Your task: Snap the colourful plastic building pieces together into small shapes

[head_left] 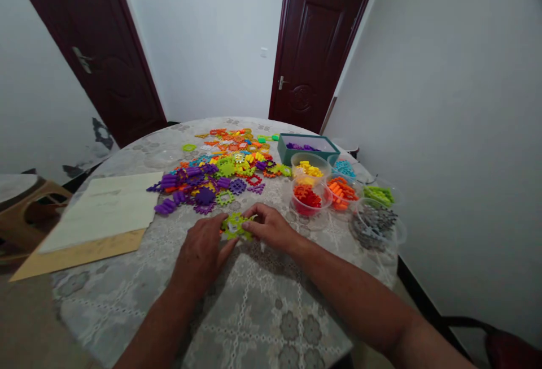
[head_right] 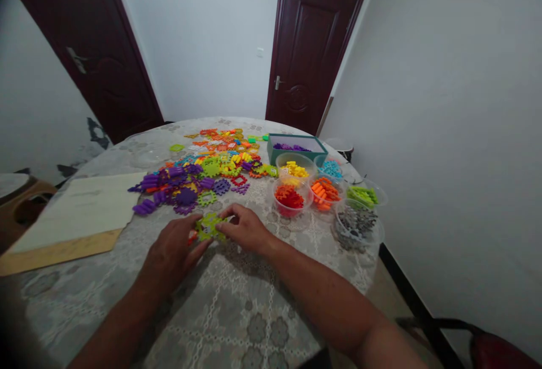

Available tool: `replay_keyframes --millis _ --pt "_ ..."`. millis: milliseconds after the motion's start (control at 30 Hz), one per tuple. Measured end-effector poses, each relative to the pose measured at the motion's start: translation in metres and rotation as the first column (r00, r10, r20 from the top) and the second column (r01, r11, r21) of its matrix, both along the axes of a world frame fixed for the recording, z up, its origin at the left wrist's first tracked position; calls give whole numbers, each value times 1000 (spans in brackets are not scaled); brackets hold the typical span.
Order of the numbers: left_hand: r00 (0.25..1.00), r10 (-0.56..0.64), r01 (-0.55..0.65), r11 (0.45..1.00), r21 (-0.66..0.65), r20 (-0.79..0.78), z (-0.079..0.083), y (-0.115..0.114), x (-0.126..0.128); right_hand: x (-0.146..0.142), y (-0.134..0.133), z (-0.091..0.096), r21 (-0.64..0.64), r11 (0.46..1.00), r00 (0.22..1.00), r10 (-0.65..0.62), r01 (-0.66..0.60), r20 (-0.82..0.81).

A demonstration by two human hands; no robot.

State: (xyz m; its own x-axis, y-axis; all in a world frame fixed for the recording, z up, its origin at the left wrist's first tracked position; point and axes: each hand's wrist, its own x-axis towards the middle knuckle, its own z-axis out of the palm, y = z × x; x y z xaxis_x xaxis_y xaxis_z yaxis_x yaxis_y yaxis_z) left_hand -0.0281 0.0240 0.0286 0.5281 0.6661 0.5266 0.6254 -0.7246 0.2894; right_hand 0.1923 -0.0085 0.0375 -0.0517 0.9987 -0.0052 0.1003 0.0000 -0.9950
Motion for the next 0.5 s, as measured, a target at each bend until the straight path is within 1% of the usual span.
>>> replay_keyframes --millis 100,167,233,300,333,400,467,500 --pt "999 -24 23 999 34 28 -3 -1 1 -7 0 -3 -9 1000 1000 18 -19 -23" --pt "998 -41 40 998 40 38 -4 1 1 -9 0 1 -16 1000 998 23 -24 -55" --pt "998 -51 50 999 16 38 -3 2 1 -4 -1 12 19 1000 999 14 -13 -46" --pt "999 -46 46 999 -19 29 1 3 0 8 -6 29 112 993 997 -29 21 68" --pt "999 -31 32 999 -24 24 4 4 -2 17 -11 40 171 984 986 -75 49 150" --pt "1000 24 -24 1000 -4 18 8 7 -8 44 -24 59 282 951 934 -209 125 289" --pt "996 90 -90 996 2 -4 10 12 -18 82 -40 75 371 899 856 -370 232 361" --pt "993 118 -119 993 -19 -27 10 15 -23 104 -49 80 412 862 803 -457 295 381"
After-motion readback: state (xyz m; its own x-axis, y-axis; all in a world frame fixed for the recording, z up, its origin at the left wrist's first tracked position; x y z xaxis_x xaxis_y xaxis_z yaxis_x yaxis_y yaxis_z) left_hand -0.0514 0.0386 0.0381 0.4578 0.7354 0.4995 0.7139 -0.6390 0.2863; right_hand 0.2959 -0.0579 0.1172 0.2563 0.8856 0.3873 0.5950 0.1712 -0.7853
